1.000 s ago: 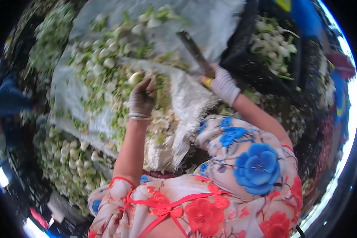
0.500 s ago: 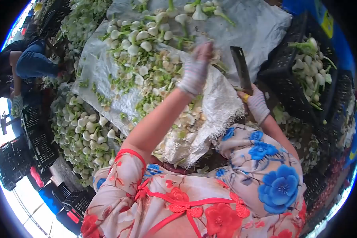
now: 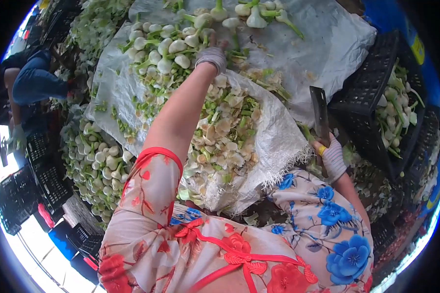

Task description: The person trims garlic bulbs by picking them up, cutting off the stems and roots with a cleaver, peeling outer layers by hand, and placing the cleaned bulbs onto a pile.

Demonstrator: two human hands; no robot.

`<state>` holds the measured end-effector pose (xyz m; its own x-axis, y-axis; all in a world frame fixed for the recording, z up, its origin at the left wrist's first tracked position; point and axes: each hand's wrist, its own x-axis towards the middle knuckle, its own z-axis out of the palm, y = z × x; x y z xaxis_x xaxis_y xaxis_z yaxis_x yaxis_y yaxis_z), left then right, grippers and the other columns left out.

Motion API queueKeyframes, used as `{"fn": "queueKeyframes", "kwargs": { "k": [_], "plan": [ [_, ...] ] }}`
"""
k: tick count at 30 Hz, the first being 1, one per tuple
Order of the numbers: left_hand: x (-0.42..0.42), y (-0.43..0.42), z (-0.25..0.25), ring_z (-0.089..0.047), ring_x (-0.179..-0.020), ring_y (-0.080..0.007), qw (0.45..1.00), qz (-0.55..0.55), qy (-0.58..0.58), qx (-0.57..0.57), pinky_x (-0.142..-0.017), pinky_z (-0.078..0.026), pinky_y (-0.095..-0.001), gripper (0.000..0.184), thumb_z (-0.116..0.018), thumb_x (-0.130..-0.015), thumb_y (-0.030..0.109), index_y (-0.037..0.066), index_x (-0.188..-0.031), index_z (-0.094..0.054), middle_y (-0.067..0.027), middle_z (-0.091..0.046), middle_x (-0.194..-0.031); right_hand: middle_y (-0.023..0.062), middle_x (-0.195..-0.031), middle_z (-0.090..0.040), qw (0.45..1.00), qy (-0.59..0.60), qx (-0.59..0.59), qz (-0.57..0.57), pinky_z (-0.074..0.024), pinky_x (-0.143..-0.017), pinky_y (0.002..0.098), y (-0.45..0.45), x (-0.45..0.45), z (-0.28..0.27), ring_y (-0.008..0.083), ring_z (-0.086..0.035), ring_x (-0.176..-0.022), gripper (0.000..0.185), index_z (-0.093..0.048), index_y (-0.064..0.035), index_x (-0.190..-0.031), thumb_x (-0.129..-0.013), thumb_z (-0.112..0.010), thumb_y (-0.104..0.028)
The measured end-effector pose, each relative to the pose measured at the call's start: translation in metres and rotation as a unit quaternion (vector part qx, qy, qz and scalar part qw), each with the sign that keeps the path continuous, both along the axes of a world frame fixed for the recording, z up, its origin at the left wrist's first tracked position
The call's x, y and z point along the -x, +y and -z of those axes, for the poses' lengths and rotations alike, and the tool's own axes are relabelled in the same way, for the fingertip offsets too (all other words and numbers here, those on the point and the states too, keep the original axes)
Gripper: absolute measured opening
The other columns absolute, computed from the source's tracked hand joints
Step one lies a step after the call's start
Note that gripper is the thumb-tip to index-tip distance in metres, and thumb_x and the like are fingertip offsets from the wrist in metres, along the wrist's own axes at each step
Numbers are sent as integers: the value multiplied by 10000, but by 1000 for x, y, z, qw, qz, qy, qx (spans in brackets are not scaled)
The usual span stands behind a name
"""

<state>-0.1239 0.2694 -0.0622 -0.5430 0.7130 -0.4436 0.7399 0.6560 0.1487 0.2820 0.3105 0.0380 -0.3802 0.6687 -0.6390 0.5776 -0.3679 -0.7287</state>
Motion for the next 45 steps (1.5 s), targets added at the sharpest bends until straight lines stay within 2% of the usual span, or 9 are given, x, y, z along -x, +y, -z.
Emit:
{"fn": "queueKeyframes", "kwargs": {
  "k": [11, 19, 23, 29, 33, 37, 40, 42, 45],
  "plan": [
    [5, -105, -11, -576, -925, -289, 975, 1, 44, -217, -730, -483, -378, 295, -588, -765, 191, 204, -1057, -550, -114, -393, -1307, -4, -636, -495, 999, 0, -39, -31, -333, -372, 211, 11, 18, 3, 67, -418, -442, 275, -502, -25, -967, -764, -642, -145],
    [-112, -168, -68, -503, -975, -186, 593, -268, -566, -507, -761, -435, -248, 301, -582, -809, 293, 141, -1057, -503, -116, -265, -1353, 80, -839, -566, 972, 131, 115, -159, -436, -432, 247, -19, 127, -14, 152, -575, -585, 378, -456, 6, -1074, -797, -615, -196],
    [-146, -170, -62, -425, -1148, -220, 604, -111, -579, -536, -928, -365, -338, 475, -552, -812, 398, 124, -1193, -475, -105, -312, -1343, 65, -1004, -554, 902, 285, 280, -166, -505, -550, 277, -45, 159, 3, 192, -598, -855, 498, -423, -42, -1177, -783, -650, -243],
    [-158, -188, -93, -473, -1085, -204, 606, -337, -536, -482, -882, -410, -313, 796, -644, -781, 182, 116, -1381, -124, -108, -408, -1259, 23, -949, -571, 904, 295, 210, -226, -485, -746, 261, -66, 187, -3, 142, -567, -909, 391, -481, -53, -1130, -784, -644, -135],
    [-152, -199, -104, -557, -994, -225, 355, -375, -782, -349, -824, -476, -356, 596, -670, -765, 229, 106, -1261, -363, -61, -519, -1136, 29, -984, -586, 896, 291, 22, -334, -465, -798, 258, -81, 192, -16, 118, -561, -918, 326, -503, -53, -1117, -805, -597, -33],
    [-157, -195, -97, -570, -976, -207, 366, -352, -700, -502, -802, -484, -342, 508, -658, -779, 236, 89, -1207, -427, -67, -548, -1092, 8, -906, -593, 893, 323, 12, -312, -473, -754, 245, -68, 201, -24, 98, -573, -824, 270, -531, -55, -1070, -810, -583, -8],
    [-146, -201, -97, -588, -874, -165, 510, -345, -579, -534, -741, -504, -299, 409, -633, -807, 225, 48, -1141, -478, -59, -606, -919, 36, -826, -617, 914, 312, -2, -259, -490, -664, 255, -46, 195, -30, 119, -597, -741, 216, -552, -55, -987, -780, -603, -19],
    [-140, -205, -84, -578, -914, -183, 507, -337, -595, -525, -781, -499, -318, 380, -550, -806, 27, 46, -1172, -449, -83, -589, -1008, 91, -769, -609, 763, 267, -325, -490, -491, -613, 291, -37, 192, -33, 190, -610, -696, 271, -547, -54, -946, -696, -648, -28],
    [-147, -211, -86, -545, -995, -157, 646, -278, -519, -486, -871, -468, -321, 363, -542, -843, 74, 56, -1187, -427, -65, -554, -1089, 138, -757, -580, 728, 260, -353, -528, -483, -599, 346, -51, 187, -34, 313, -589, -682, 374, -532, -51, -938, -582, -625, 11]
  ]
}}
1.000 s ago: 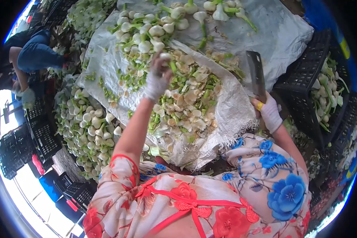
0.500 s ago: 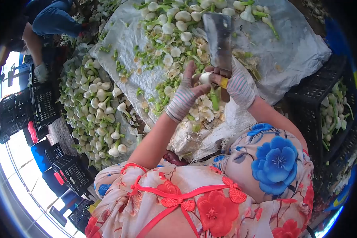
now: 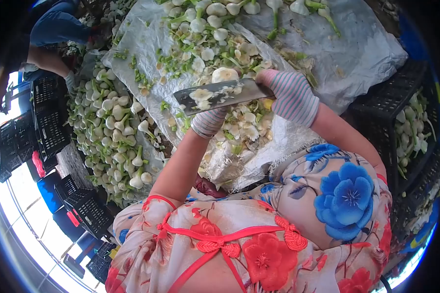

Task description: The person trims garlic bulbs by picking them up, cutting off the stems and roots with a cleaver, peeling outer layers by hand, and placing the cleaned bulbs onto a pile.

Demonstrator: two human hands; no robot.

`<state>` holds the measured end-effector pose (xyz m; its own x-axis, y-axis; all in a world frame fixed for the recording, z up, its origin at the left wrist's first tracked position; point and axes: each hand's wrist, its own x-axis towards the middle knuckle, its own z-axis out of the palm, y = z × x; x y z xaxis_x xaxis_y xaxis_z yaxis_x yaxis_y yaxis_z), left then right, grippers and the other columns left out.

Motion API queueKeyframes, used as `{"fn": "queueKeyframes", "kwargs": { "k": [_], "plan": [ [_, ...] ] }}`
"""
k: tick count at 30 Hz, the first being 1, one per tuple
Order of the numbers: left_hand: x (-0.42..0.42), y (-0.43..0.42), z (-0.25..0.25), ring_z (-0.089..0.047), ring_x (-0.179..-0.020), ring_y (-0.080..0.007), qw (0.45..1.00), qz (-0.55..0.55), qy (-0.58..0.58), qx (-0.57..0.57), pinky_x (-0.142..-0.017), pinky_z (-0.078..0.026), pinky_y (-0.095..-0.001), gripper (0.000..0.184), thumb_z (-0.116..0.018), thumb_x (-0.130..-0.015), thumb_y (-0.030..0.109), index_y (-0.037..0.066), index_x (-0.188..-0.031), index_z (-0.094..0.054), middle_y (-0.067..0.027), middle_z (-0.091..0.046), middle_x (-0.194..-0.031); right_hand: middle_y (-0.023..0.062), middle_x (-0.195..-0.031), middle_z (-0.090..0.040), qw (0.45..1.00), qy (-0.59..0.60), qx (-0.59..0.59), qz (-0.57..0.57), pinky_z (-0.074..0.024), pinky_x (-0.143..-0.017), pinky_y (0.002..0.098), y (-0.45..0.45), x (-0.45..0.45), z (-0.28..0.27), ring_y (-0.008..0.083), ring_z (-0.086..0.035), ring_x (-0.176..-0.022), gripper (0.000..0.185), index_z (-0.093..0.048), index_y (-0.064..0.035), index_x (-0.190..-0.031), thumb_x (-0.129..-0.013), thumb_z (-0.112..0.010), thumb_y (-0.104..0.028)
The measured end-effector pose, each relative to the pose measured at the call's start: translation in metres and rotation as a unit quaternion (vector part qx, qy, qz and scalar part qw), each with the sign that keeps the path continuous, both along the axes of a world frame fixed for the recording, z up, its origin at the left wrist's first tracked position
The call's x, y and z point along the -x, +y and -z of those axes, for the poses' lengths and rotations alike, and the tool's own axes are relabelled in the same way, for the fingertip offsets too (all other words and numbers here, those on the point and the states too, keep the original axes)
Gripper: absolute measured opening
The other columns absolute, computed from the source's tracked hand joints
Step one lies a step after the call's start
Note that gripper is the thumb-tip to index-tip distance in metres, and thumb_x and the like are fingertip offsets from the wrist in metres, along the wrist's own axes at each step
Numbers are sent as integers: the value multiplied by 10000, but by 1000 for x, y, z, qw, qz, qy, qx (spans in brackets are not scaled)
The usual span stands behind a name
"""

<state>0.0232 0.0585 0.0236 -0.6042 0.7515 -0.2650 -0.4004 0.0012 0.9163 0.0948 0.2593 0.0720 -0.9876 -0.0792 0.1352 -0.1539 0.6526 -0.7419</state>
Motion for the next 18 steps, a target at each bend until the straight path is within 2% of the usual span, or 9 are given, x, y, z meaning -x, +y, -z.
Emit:
{"fn": "queueKeyframes", "kwargs": {
  "k": [2, 6, 9, 11, 13, 15, 16, 17, 18],
  "plan": [
    [-5, 2, 1, -542, -1001, -163, 1000, -15, -12, -13, -873, -468, -317, 357, -543, -846, 80, 52, -1182, -425, -64, -552, -1093, 148, -771, -584, 999, 29, -39, -18, -482, -599, 361, -2, -1, 3, 346, -581, -705, 400, -532, -57, -938, -554, -594, 37],
    [-7, 2, 26, -531, -1020, -179, 995, -33, -62, -71, -881, -464, -309, 346, -526, -859, 94, 51, -1180, -406, -74, -535, -1114, 148, -772, -584, 997, 27, -66, -14, -484, -599, 365, -3, -4, 11, 341, -588, -713, 400, -533, -65, -946, -563, -602, 29],
    [-6, -3, 27, -515, -1024, -172, 999, 8, 13, 49, -924, -421, -309, 344, -506, -866, 92, 59, -1190, -397, -82, -515, -1140, 155, -774, -583, 1000, -11, -20, -2, -485, -598, 366, -1, -3, 17, 338, -592, -723, 383, -533, -69, -950, -586, -599, 28],
    [-9, -3, 18, -497, -1036, -162, 987, 33, 143, 67, -940, -392, -305, 337, -495, -869, 89, 55, -1190, -399, -78, -506, -1156, 155, -778, -586, 999, 3, -44, -10, -485, -597, 359, -1, -4, 18, 331, -596, -728, 332, -530, -71, -950, -635, -595, 13],
    [-10, 5, 11, -531, -985, -161, 989, 9, 133, 62, -889, -426, -295, 365, -544, -828, 49, 50, -1172, -421, -72, -542, -1104, 153, -774, -588, 1000, -15, -8, 3, -484, -595, 356, 1, -5, 27, 331, -598, -725, 308, -528, -71, -951, -659, -595, 0],
    [-6, 17, 0, -563, -914, -151, 992, -34, 14, 117, -839, -455, -283, 391, -598, -773, 9, 55, -1134, -456, -54, -582, -1030, 151, -771, -591, 999, -33, 29, 16, -484, -594, 354, 10, -7, 48, 330, -599, -723, 285, -525, -71, -953, -683, -595, -14],
    [-9, 17, -11, -575, -862, -140, 974, -71, 134, 170, -787, -476, -278, 427, -646, -722, -10, 58, -1107, -475, -41, -601, -976, 148, -765, -592, 988, -106, -94, 55, -484, -597, 357, 24, -7, 65, 329, -599, -721, 264, -530, -73, -945, -693, -606, -43],
    [-5, 19, -12, -575, -862, -140, 974, -70, 140, 163, -787, -476, -278, 427, -646, -722, -10, 58, -1107, -475, -41, -601, -976, 145, -759, -594, 956, -173, -216, 99, -484, -600, 360, 39, -8, 76, 328, -599, -720, 247, -534, -75, -937, -704, -617, -72],
    [-3, 17, -11, -572, -854, -132, 982, -102, 85, 136, -749, -469, -277, 363, -662, -731, 58, 49, -1062, -514, -33, -603, -961, 145, -759, -594, 956, -171, -219, 100, -484, -600, 360, 49, -14, 81, 328, -599, -720, 247, -534, -75, -937, -704, -617, -72]
  ]
}}
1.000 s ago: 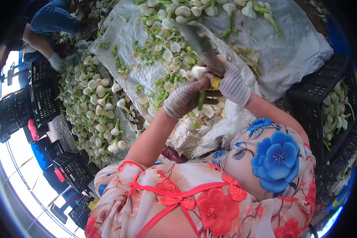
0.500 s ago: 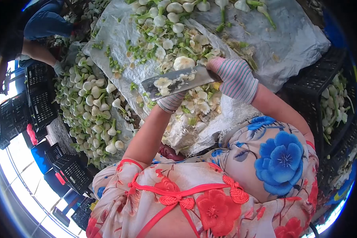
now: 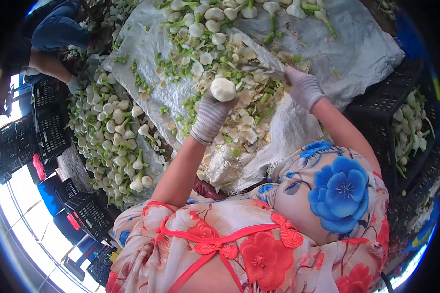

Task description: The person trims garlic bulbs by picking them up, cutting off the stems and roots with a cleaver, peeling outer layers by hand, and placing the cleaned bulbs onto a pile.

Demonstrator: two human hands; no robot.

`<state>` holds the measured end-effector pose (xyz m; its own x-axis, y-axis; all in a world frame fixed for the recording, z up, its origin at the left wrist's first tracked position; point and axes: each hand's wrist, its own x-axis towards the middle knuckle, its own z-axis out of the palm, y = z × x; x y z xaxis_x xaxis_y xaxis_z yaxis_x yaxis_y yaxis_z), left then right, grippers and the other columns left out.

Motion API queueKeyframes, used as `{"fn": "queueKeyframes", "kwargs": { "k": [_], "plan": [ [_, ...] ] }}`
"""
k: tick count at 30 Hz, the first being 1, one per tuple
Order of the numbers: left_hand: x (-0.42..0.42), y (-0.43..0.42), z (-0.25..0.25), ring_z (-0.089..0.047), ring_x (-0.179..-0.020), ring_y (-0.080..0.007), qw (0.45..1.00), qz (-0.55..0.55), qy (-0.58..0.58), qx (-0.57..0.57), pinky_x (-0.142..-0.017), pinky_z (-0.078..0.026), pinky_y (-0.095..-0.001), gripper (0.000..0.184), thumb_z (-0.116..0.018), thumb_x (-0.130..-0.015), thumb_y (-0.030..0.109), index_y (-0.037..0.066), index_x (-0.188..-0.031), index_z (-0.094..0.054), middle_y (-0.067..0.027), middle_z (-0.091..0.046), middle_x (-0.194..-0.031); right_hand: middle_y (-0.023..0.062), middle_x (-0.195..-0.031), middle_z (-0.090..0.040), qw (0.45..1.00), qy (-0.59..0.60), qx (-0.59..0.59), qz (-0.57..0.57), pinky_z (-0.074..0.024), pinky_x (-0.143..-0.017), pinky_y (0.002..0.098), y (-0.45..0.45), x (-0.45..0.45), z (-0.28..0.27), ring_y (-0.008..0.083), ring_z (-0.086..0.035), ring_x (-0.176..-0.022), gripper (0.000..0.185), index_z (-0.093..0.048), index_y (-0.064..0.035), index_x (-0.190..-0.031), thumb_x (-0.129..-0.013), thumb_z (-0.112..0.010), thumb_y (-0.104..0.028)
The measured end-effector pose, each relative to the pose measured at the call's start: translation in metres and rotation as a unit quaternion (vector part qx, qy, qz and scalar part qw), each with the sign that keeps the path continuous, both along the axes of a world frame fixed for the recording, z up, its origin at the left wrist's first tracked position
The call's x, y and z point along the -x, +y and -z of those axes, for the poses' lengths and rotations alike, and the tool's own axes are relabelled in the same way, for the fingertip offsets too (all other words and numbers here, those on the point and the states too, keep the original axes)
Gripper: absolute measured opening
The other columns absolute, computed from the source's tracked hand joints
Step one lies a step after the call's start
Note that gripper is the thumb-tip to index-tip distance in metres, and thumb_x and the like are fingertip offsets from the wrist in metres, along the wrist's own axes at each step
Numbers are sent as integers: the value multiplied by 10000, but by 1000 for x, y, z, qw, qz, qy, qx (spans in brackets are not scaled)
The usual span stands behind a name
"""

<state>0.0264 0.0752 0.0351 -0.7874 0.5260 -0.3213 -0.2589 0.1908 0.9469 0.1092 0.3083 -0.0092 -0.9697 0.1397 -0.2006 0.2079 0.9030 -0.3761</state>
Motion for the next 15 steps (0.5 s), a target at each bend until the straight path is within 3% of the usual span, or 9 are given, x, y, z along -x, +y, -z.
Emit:
{"fn": "queueKeyframes", "kwargs": {
  "k": [3, 4, 5, 6, 8, 9, 10, 13, 15],
  "plan": [
    [17, -4, 8, -555, -737, -148, 977, -90, -183, -66, -647, -473, -292, 242, -633, -782, 214, 70, -958, -548, -28, -580, -841, 128, -737, -578, 990, 87, 38, 106, -468, -595, 341, -3, -11, 11, 293, -589, -671, 228, -526, -50, -909, -707, -625, -90],
    [25, -2, 5, -548, -682, -160, 958, -122, -247, -81, -615, -479, -300, 223, -611, -804, 258, 85, -928, -545, -29, -567, -788, 134, -733, -571, 966, 132, 197, 100, -463, -603, 360, -17, -10, 6, 309, -579, -677, 250, -529, -51, -909, -682, -628, -88],
    [29, -2, 0, -537, -669, -157, 906, -143, -365, -160, -604, -473, -297, 250, -583, -826, 320, 89, -909, -536, -23, -552, -760, 137, -731, -568, 945, 153, 273, 95, -461, -606, 369, -27, -9, -1, 316, -574, -680, 262, -530, -52, -909, -670, -630, -88],
    [30, 6, 22, -533, -605, -168, 872, -209, -387, -214, -542, -453, -310, 405, -538, -817, 498, 95, -786, -548, -44, -556, -702, 140, -729, -564, 917, 172, 347, 89, -459, -610, 378, -39, -7, -14, 324, -569, -683, 273, -532, -52, -909, -658, -631, -87],
    [24, 12, 19, -540, -633, -198, 843, -197, -427, -261, -602, -471, -346, 437, -554, -793, 511, 75, -795, -545, -66, -553, -705, 132, -735, -572, 966, 165, 125, -156, -460, -625, 404, -59, 4, -62, 328, -570, -699, 286, -525, -63, -894, -628, -629, -46],
    [23, 16, 17, -547, -662, -227, 811, -183, -464, -307, -662, -489, -381, 472, -570, -769, 525, 55, -804, -543, -88, -550, -708, 132, -735, -572, 966, 166, 126, -156, -460, -625, 404, -59, 6, -59, 328, -570, -699, 286, -525, -63, -894, -628, -629, -46],
    [19, 17, 24, -555, -694, -243, 816, -169, -451, -319, -713, -483, -402, 507, -515, -788, 564, 59, -745, -532, -106, -553, -713, 127, -735, -565, 968, 170, 102, -152, -459, -622, 401, -58, 10, -52, 325, -565, -699, 314, -528, -65, -896, -603, -639, -50],
    [7, 31, 46, -568, -737, -254, 825, -259, -413, -286, -736, -478, -428, 559, -456, -795, 605, 52, -818, -528, -117, -569, -721, 118, -742, -555, 959, 230, 86, -138, -453, -619, 400, -54, 18, -45, 325, -559, -703, 347, -527, -65, -888, -567, -658, -71],
    [3, 34, 43, -573, -728, -243, 798, -295, -423, -311, -739, -484, -440, 520, -469, -810, 578, 64, -863, -515, -95, -564, -706, 121, -740, -553, 962, 230, 41, -143, -452, -628, 404, -52, 19, -45, 324, -556, -701, 356, -524, -61, -883, -554, -659, -72]
  ]
}}
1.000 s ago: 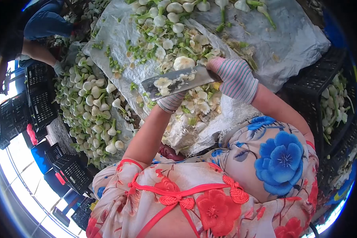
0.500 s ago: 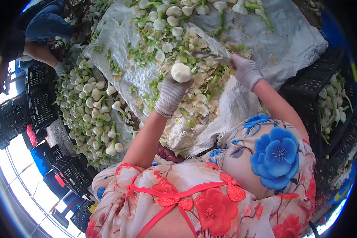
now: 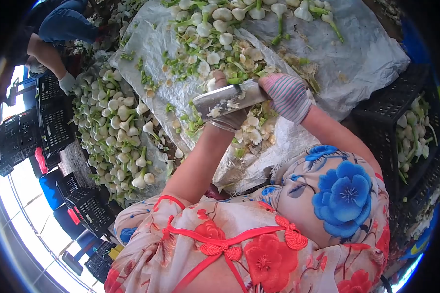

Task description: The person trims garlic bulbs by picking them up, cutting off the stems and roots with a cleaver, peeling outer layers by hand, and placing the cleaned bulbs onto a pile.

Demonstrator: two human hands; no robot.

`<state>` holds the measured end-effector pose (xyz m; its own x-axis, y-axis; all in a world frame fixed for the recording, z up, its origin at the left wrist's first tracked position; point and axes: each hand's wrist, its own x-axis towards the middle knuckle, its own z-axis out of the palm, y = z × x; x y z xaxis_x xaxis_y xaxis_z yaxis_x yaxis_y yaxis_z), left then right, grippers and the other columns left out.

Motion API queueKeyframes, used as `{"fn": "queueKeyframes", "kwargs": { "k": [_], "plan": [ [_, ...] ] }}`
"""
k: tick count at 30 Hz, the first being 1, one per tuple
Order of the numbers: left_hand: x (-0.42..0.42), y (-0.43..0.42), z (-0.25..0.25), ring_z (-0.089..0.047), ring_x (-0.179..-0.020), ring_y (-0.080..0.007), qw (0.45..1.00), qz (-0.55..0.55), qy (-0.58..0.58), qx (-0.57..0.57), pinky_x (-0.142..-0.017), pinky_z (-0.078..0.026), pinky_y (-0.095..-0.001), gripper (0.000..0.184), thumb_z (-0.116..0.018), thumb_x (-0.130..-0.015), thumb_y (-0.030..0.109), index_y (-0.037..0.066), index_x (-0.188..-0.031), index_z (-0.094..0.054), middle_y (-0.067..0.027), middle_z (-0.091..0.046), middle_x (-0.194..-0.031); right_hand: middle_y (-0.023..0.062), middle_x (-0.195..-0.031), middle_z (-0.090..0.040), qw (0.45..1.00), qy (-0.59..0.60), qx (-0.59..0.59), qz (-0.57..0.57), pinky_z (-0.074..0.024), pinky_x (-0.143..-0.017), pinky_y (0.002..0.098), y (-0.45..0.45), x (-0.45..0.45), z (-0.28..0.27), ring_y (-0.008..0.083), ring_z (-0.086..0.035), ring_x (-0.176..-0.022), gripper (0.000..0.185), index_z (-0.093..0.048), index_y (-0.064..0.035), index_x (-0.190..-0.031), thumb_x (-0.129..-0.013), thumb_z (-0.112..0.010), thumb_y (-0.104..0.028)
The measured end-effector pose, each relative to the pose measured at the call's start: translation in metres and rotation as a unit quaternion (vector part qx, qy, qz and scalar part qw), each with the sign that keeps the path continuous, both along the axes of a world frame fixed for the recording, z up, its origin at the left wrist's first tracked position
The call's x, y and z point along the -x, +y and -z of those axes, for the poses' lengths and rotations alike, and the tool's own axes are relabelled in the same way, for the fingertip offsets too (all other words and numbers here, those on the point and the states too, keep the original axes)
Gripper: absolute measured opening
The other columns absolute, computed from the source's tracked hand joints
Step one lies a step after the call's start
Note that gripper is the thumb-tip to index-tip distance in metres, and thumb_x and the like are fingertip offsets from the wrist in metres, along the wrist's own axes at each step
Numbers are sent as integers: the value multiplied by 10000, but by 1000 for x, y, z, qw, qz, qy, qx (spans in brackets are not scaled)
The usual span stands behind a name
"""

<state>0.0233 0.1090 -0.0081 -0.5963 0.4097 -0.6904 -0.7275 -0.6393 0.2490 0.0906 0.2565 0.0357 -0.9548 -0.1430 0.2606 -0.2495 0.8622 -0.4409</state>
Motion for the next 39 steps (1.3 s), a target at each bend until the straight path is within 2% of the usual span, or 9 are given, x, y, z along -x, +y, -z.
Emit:
{"fn": "queueKeyframes", "kwargs": {
  "k": [5, 10, 14, 18, 21, 23, 27, 32, 39],
  "plan": [
    [8, -19, -38, -355, -438, -171, 993, -5, -89, 83, -438, -309, -325, 387, -539, -794, 473, 134, -643, -429, -18, -402, -486, 136, -797, -594, 962, -167, 15, 214, -462, -647, 402, 57, -21, 74, 340, -579, -748, 243, -523, -70, -911, -690, -622, -86],
    [107, -157, -98, -542, -586, -159, 896, -365, 255, 2, -542, -474, -276, 427, -431, -836, 475, 96, -677, -544, -24, -545, -616, 133, -836, -632, 917, -195, 74, 340, -481, -671, 352, 58, -30, 64, 292, -618, -795, 232, -531, -72, -939, -779, -624, -213],
    [111, -74, -82, -567, -822, -206, 867, -102, 370, 317, -735, -482, -330, 409, -542, -813, 411, 76, -1048, -550, -98, -570, -1029, 144, -810, -629, 927, -162, 157, 301, -482, -677, 344, 57, -23, 82, 288, -620, -770, 277, -521, -58, -931, -749, -664, -209],
    [143, 10, -1, -566, -940, -301, 412, 139, 666, 607, -848, -433, -414, 426, -605, -787, 229, 43, -1153, -490, -125, -572, -1075, 149, -805, -624, 900, -226, 203, 314, -479, -670, 347, 62, -33, 95, 286, -620, -765, 284, -512, -55, -943, -750, -660, -202],
    [178, 19, 47, -598, -888, -270, 540, 313, 532, 573, -785, -473, -376, 415, -603, -785, 186, 27, -1150, -485, -118, -621, -944, 158, -802, -618, 898, -239, 175, 325, -475, -662, 348, 63, -45, 89, 296, -615, -759, 275, -507, -51, -951, -756, -649, -183],
    [176, 12, 49, -621, -788, -212, 840, 243, 313, 372, -680, -522, -336, 308, -561, -807, 107, 38, -1103, -510, -100, -634, -863, 176, -818, -619, 902, -244, 170, 314, -477, -656, 335, 67, -50, 96, 274, -621, -762, 270, -507, -36, -956, -778, -634, -196],
    [126, -16, 17, -626, -771, -187, 988, 76, 125, 55, -665, -547, -343, 247, -537, -813, 50, 67, -1060, -533, -92, -627, -885, 134, -844, -627, 876, -242, 275, 314, -485, -672, 326, 61, -38, 72, 238, -624, -763, 298, -515, -23, -963, -785, -638, -227],
    [32, -13, -1, -608, -868, -208, 970, 178, 166, -27, -740, -515, -377, 211, -596, -783, 66, 95, -988, -556, -80, -625, -889, 55, -868, -606, 639, -302, 679, 198, -482, -551, 263, 36, 8, -10, 138, -600, -705, 354, -535, -33, -1031, -781, -670, -244],
    [2, -11, -34, -555, -883, -98, 742, 373, 499, 246, -776, -464, -236, 425, -570, -787, 1, 42, -1196, -462, -24, -583, -1001, 51, -873, -609, 688, -288, 646, 162, -459, -504, 234, 7, -1, -3, 98, -591, -704, 329, -547, -47, -1028, -780, -675, -220]
  ]
}}
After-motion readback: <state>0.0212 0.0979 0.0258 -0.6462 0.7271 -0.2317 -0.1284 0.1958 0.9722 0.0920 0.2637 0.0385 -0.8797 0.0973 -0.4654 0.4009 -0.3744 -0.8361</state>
